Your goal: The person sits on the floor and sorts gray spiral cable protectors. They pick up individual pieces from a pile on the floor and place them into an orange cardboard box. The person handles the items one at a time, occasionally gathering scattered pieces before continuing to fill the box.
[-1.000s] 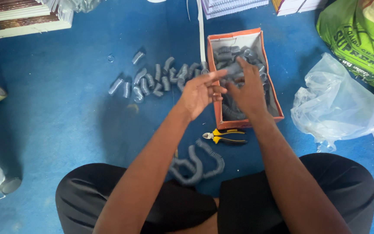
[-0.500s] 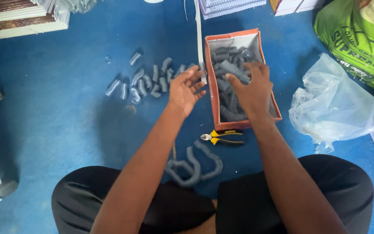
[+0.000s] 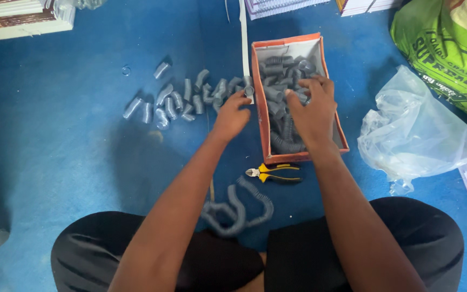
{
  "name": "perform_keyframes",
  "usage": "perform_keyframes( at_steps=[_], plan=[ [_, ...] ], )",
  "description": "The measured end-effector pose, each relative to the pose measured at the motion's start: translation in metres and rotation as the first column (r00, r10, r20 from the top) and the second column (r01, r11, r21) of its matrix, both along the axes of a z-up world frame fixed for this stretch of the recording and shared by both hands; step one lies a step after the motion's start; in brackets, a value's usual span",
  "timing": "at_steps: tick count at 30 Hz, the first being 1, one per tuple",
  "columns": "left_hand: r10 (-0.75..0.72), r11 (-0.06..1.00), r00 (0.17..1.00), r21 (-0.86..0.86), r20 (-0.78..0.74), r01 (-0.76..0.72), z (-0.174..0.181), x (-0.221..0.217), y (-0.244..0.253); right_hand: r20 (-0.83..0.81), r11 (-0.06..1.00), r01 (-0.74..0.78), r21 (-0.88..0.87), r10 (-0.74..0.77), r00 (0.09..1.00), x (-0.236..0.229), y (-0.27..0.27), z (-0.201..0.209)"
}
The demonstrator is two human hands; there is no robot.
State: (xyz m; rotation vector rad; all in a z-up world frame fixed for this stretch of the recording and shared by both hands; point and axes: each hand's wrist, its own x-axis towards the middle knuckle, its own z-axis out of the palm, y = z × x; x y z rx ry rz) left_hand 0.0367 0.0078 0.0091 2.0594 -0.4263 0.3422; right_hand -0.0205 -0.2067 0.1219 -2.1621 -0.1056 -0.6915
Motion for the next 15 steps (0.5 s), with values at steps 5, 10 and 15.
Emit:
perform_keyframes(
  at_steps=[5, 10, 15],
  plan=[
    [0.055, 0.883, 0.963, 0.462, -0.265, 0.077, 0.019, -0.003, -0.002, -0.034, 1.000, 0.008, 0.025, -0.007, 0.999, 0.002, 0.001, 0.003],
    [0.100, 0.754, 0.928, 0.636, -0.358, 0.164, 0.047, -0.008, -0.015, -0.021, 1.000, 0.006, 0.026, -0.005, 1.000, 0.005, 0.002, 0.001],
    [0.114, 0.791, 0.906, 0.589, -0.408, 0.165, 0.036, 0.000, -0.021, -0.037, 0.995, -0.043, 0.090, 0.046, 0.998, 0.005, 0.001, 0.001]
  ],
)
